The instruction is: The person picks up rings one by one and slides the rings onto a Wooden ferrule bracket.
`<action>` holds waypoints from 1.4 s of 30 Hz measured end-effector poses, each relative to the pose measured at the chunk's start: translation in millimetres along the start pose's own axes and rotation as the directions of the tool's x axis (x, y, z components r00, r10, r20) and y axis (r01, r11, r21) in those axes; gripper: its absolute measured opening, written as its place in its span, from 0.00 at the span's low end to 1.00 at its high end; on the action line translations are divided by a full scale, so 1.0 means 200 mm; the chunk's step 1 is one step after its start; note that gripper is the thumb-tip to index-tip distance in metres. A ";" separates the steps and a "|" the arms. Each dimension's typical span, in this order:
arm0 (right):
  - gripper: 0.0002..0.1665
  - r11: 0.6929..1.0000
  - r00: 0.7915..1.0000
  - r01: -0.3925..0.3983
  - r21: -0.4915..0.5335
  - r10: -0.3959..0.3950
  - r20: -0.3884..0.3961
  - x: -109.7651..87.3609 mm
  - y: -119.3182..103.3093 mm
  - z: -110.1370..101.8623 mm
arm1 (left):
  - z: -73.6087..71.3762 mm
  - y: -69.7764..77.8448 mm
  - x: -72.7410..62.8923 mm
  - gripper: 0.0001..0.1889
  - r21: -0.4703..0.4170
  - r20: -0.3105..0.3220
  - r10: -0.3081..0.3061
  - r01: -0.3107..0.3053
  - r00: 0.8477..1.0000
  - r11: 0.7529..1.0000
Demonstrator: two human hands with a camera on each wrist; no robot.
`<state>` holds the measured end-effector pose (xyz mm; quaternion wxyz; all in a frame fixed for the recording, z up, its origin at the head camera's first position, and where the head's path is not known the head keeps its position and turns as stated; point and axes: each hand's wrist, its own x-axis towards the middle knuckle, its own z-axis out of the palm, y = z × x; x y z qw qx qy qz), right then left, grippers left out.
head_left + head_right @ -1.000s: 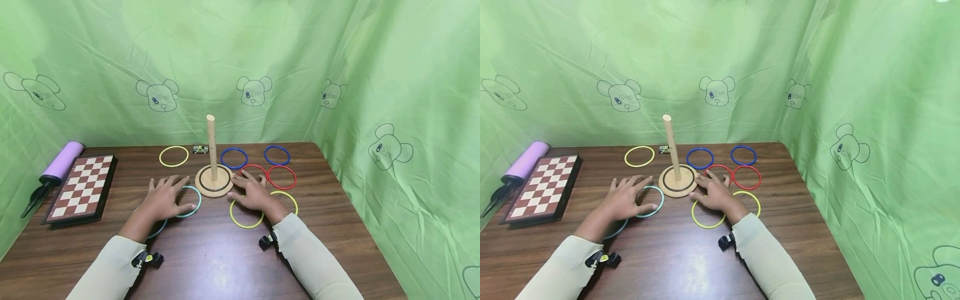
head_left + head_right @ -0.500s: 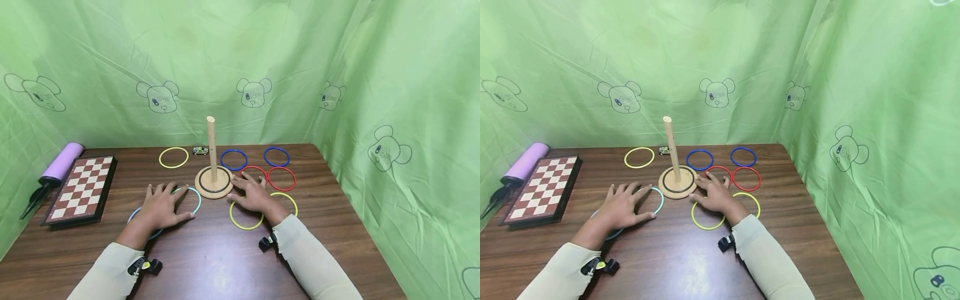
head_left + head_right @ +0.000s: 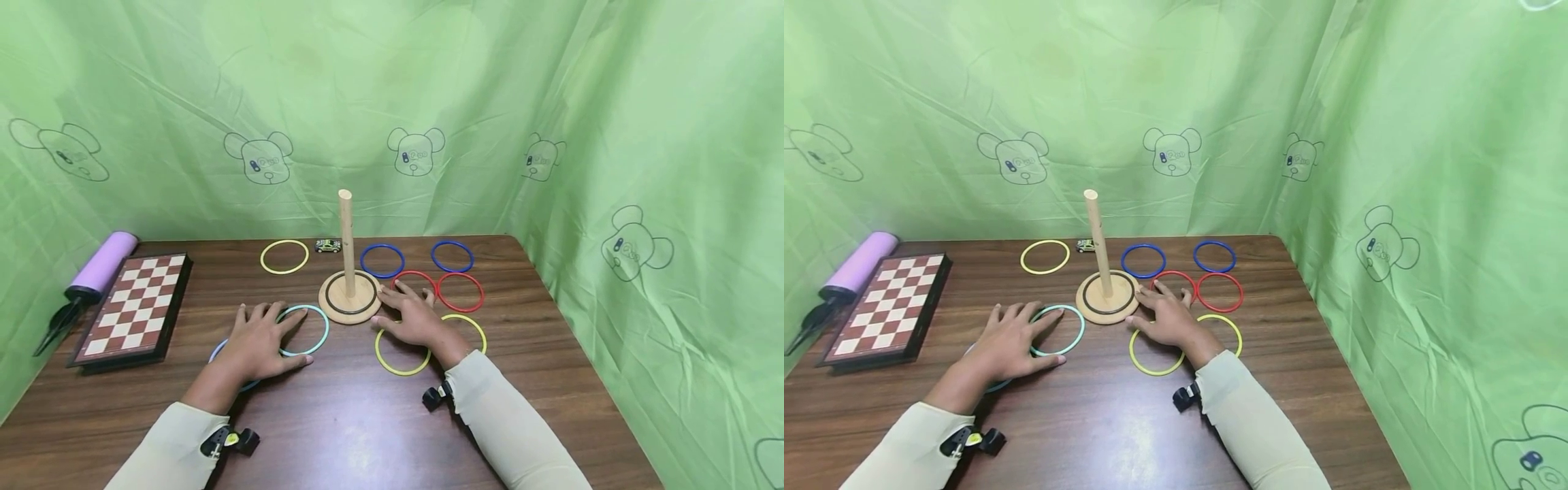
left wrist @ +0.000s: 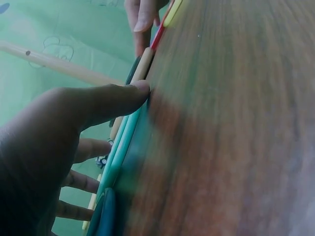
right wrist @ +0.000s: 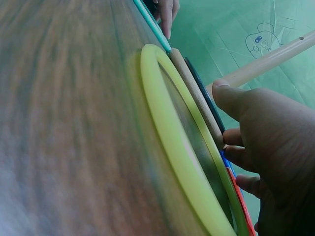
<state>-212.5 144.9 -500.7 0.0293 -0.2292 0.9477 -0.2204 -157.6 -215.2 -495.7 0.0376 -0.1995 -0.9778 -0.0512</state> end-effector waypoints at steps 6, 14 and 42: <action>0.44 1.000 1.000 0.010 0.005 -0.010 -0.001 0.00 0.01 0.00 | 0.00 0.00 0.00 0.48 0.007 -0.011 0.007 -0.007 1.000 1.000; 0.44 1.000 1.000 0.003 0.002 -0.003 -0.001 0.00 0.00 0.00 | 0.00 0.00 0.00 0.43 0.026 -0.041 0.027 -0.026 0.999 0.999; 0.44 1.000 1.000 0.001 0.005 -0.001 0.005 -0.01 0.00 -0.01 | -0.11 -0.02 0.04 0.42 0.014 -0.168 0.039 -0.037 0.985 0.999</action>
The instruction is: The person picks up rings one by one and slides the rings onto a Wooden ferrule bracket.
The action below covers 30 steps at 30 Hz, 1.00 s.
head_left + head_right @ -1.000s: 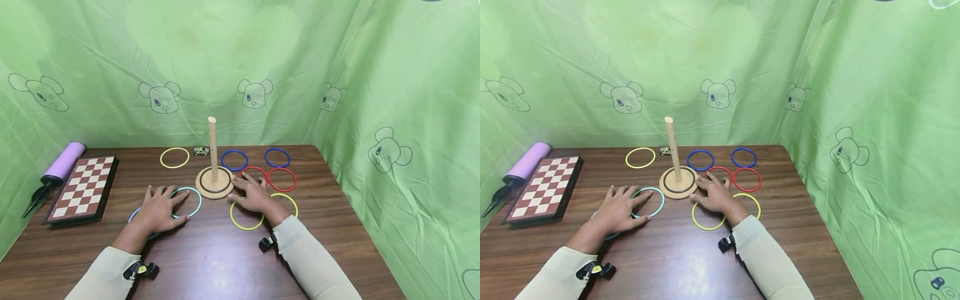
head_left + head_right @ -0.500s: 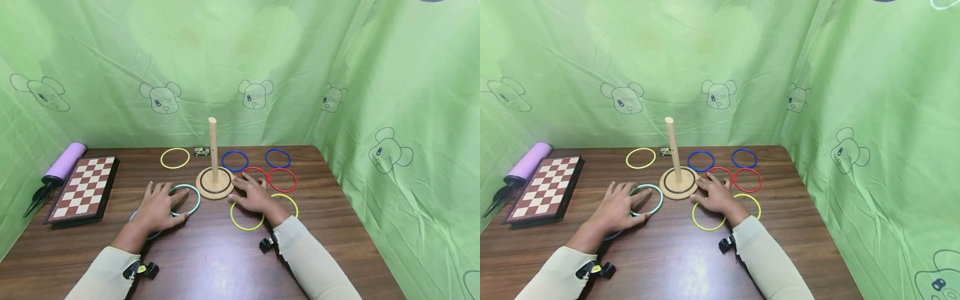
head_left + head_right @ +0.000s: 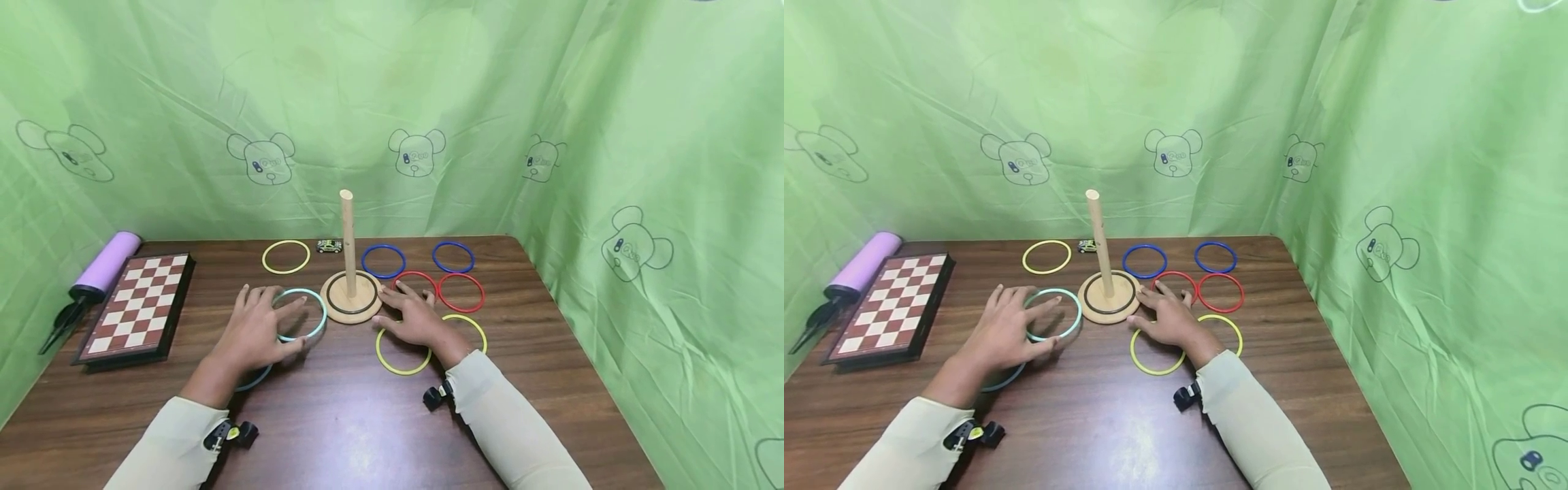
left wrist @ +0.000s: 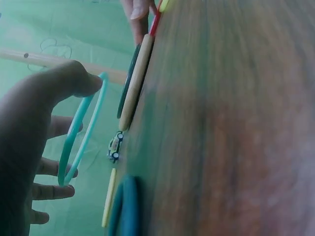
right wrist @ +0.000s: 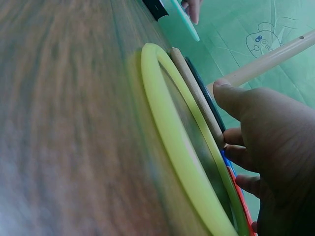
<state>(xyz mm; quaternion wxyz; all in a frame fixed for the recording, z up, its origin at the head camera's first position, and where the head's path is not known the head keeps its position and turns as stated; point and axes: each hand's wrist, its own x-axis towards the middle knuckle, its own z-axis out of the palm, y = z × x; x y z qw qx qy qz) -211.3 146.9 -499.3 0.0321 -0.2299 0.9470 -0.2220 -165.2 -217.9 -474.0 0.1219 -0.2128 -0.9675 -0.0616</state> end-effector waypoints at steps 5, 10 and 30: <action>0.44 1.000 1.000 0.002 0.017 -0.002 0.001 0.00 -0.01 0.00 | -0.06 -0.02 0.01 0.44 -0.018 -0.023 -0.023 0.022 0.999 1.000; 0.44 1.000 1.000 0.003 0.012 -0.003 0.007 0.01 0.00 0.01 | -0.14 -0.03 0.04 0.42 -0.056 -0.081 -0.035 0.031 0.996 0.998; 0.43 1.000 1.000 -0.003 0.018 0.003 -0.003 0.01 0.00 0.00 | -0.38 -0.01 0.19 0.38 -0.186 -0.282 -0.048 -0.005 0.958 0.983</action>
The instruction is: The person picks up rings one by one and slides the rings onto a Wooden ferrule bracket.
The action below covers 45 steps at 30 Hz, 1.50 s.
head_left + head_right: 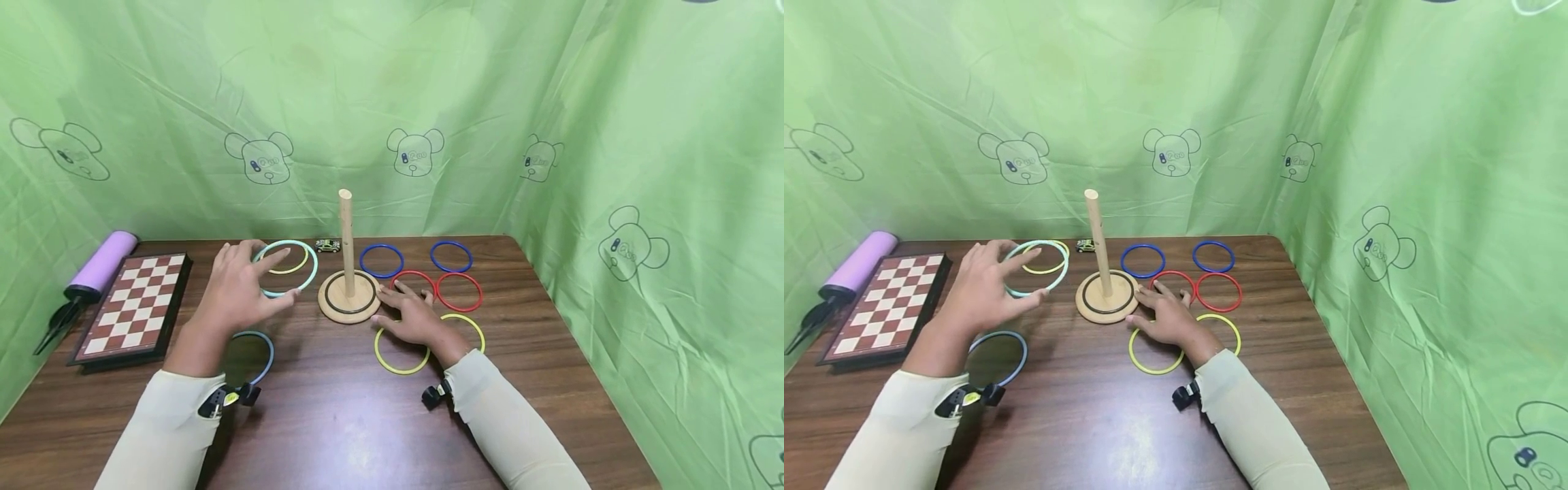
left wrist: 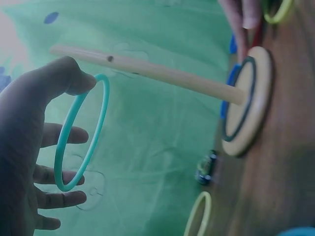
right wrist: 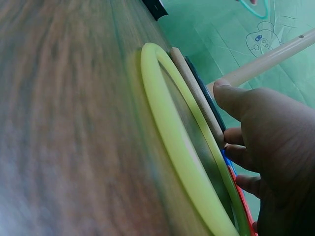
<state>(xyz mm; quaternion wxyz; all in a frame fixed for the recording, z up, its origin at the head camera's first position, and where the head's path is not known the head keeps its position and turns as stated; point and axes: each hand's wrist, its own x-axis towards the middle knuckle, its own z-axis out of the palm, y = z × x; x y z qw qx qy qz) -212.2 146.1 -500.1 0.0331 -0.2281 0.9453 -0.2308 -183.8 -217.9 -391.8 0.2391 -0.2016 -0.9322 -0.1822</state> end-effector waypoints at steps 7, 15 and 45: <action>0.43 1.000 1.000 0.001 0.000 -0.001 0.002 0.00 0.00 0.00 | -0.08 0.06 0.10 0.38 -0.048 -0.075 -0.027 0.023 0.997 0.999; 0.43 1.000 1.000 -0.001 0.004 0.001 0.004 -0.01 0.00 -0.01 | -0.16 0.13 0.21 0.38 -0.103 -0.166 -0.042 0.025 0.985 0.994; 0.42 1.000 1.000 0.011 0.004 -0.011 -0.004 0.00 0.00 0.00 | -0.22 0.32 0.46 0.44 -0.122 -0.172 -0.023 0.002 0.985 0.992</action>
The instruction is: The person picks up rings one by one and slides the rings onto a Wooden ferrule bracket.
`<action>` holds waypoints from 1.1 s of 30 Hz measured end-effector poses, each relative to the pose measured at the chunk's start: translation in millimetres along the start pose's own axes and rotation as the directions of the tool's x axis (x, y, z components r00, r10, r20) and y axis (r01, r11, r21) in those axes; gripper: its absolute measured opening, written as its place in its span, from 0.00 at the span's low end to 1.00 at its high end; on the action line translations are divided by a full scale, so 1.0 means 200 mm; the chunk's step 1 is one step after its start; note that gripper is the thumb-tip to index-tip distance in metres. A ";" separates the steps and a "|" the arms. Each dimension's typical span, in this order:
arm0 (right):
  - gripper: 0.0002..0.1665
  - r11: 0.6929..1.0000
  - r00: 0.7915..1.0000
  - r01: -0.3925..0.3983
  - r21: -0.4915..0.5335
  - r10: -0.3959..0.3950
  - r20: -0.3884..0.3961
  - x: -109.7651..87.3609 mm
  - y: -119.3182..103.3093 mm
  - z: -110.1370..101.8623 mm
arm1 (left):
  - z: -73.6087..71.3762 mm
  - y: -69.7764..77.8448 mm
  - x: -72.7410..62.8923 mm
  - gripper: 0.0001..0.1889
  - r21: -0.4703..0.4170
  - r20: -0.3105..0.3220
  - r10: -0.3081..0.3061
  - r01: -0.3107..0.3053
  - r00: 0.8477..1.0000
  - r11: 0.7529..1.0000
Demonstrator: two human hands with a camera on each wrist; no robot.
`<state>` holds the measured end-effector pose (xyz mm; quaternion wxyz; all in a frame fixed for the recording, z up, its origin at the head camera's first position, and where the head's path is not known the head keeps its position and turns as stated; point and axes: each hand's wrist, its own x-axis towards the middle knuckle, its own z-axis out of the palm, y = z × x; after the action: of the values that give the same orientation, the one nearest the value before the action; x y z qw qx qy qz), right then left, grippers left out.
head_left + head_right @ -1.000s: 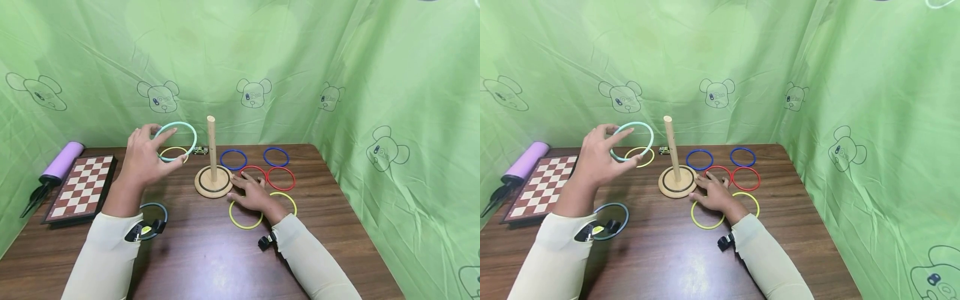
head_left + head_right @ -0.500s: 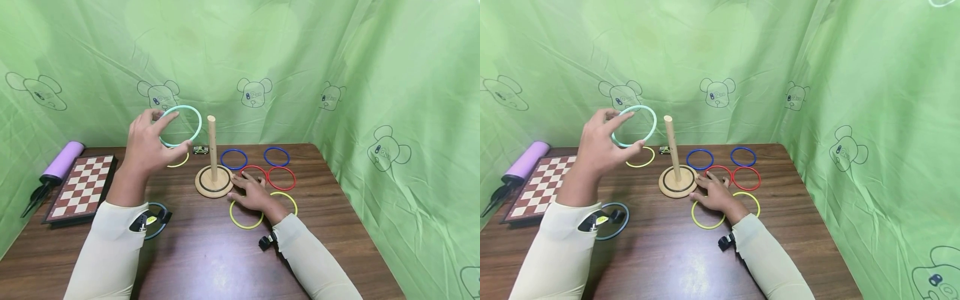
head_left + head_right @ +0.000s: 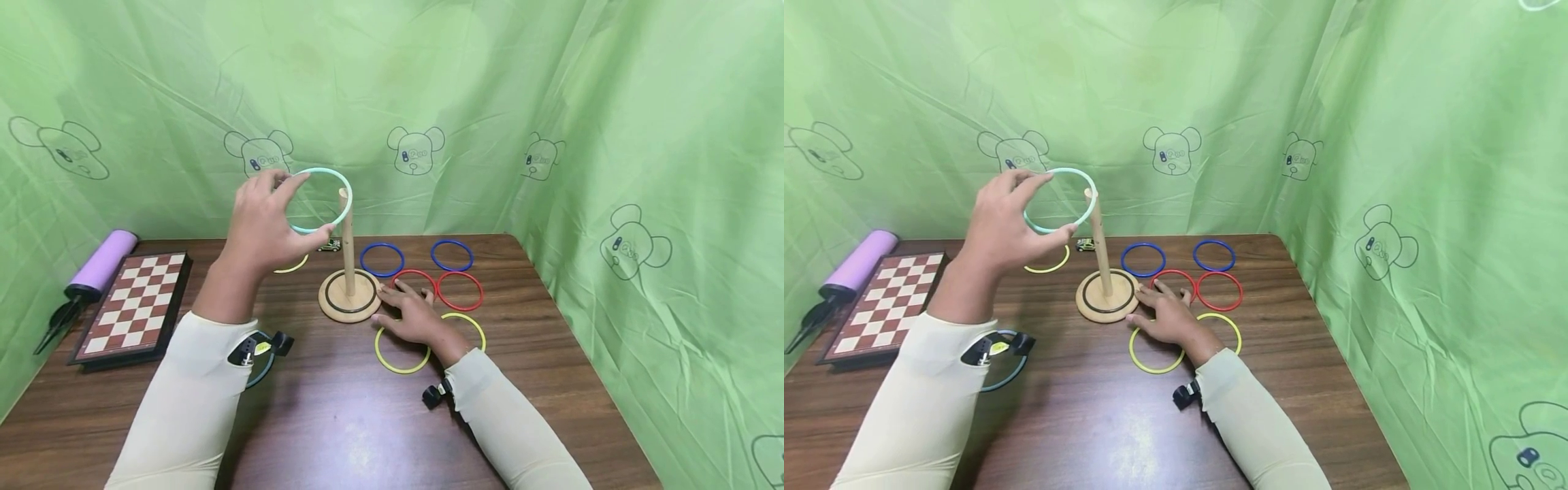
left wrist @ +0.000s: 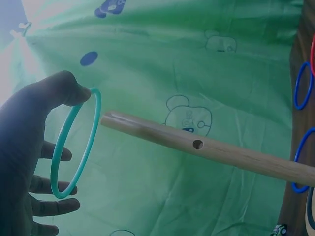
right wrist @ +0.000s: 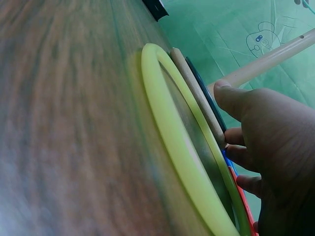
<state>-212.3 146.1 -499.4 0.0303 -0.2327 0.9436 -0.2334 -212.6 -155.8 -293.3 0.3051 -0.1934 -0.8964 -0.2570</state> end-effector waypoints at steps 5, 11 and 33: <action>0.43 1.000 1.000 -0.004 -0.011 0.004 0.003 0.00 0.01 0.00 | 0.04 -0.01 0.01 0.44 -0.004 0.040 -0.008 0.008 0.999 1.000; 0.43 1.000 1.000 0.002 -0.011 -0.002 0.003 0.00 0.01 0.00 | 0.12 -0.04 -0.01 0.46 0.007 0.087 -0.012 0.012 0.996 1.000; 0.43 1.000 1.000 -0.002 -0.021 0.002 0.007 0.02 0.01 0.00 | 0.46 -0.19 -0.27 0.48 -0.008 0.252 -0.076 0.080 0.965 0.997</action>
<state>-215.8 146.2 -500.1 0.0313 -0.2327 0.9462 -0.2226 -233.2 -142.1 -403.4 0.1767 -0.1918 -0.9324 -0.2501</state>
